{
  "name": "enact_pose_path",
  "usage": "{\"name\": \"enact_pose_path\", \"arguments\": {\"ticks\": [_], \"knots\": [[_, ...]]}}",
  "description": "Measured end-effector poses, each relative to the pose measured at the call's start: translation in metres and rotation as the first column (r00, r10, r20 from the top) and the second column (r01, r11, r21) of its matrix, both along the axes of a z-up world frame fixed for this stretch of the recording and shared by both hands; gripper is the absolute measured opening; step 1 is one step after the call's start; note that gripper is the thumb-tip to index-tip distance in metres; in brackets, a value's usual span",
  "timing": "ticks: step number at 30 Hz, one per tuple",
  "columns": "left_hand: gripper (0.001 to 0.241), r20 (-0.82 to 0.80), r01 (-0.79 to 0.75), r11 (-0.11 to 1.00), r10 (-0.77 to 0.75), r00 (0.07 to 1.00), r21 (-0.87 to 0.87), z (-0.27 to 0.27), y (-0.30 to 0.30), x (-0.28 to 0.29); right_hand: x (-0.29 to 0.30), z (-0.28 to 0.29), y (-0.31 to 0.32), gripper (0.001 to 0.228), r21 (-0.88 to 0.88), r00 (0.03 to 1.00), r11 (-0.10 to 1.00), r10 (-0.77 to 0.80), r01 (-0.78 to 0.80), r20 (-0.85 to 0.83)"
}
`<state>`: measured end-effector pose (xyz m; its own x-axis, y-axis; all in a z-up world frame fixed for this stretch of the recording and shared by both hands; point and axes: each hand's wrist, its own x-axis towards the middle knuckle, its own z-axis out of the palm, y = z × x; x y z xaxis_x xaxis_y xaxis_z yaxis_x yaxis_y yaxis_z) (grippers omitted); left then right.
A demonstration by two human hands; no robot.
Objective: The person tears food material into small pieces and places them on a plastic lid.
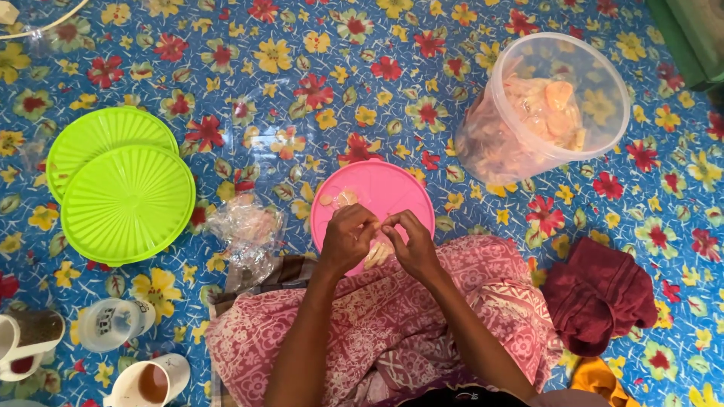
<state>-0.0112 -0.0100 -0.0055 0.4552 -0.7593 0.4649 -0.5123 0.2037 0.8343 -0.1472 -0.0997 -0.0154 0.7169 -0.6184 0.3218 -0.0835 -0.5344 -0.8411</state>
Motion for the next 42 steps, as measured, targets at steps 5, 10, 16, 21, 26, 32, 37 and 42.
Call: {"name": "enact_pose_path", "arguments": {"ticks": [5,10,16,21,26,32,37,42], "knots": [[0.009,0.031,-0.018,1.0,0.018,0.999,-0.026,0.0,0.002,0.004,-0.006,-0.005,0.0,0.005,-0.024,1.0,1.0,0.007,-0.007,-0.023],[0.008,0.003,-0.035,0.998,0.035,0.999,-0.052,0.0,0.004,0.005,-0.013,-0.006,-0.002,0.005,-0.051,0.999,0.999,0.017,-0.019,-0.035],[0.009,-0.045,-0.032,0.995,0.028,0.999,-0.096,0.004,0.006,0.004,-0.019,-0.004,-0.004,0.005,-0.052,1.0,0.999,0.004,-0.006,-0.023],[0.011,-0.123,-0.03,0.994,0.017,0.992,-0.107,0.005,0.008,0.003,-0.022,-0.004,-0.004,0.006,-0.026,0.999,0.999,-0.029,0.029,0.017],[0.009,-0.187,0.003,0.996,-0.02,0.982,-0.094,0.001,0.008,0.003,-0.027,0.003,-0.004,0.007,-0.017,0.999,0.999,-0.039,0.039,0.002],[0.013,-0.196,-0.038,0.999,0.03,0.98,-0.037,0.013,0.013,0.005,-0.044,0.022,-0.018,0.007,0.102,0.997,0.994,-0.043,0.049,-0.058],[0.013,-0.214,-0.043,0.999,0.047,0.976,0.021,0.012,0.016,0.006,-0.061,0.055,-0.062,0.002,0.177,0.994,0.979,-0.107,0.103,0.016],[0.011,-0.235,0.011,0.992,0.019,0.972,0.126,0.005,0.015,0.005,-0.082,0.115,-0.122,0.008,0.24,0.949,0.939,-0.285,0.248,0.135]]}}
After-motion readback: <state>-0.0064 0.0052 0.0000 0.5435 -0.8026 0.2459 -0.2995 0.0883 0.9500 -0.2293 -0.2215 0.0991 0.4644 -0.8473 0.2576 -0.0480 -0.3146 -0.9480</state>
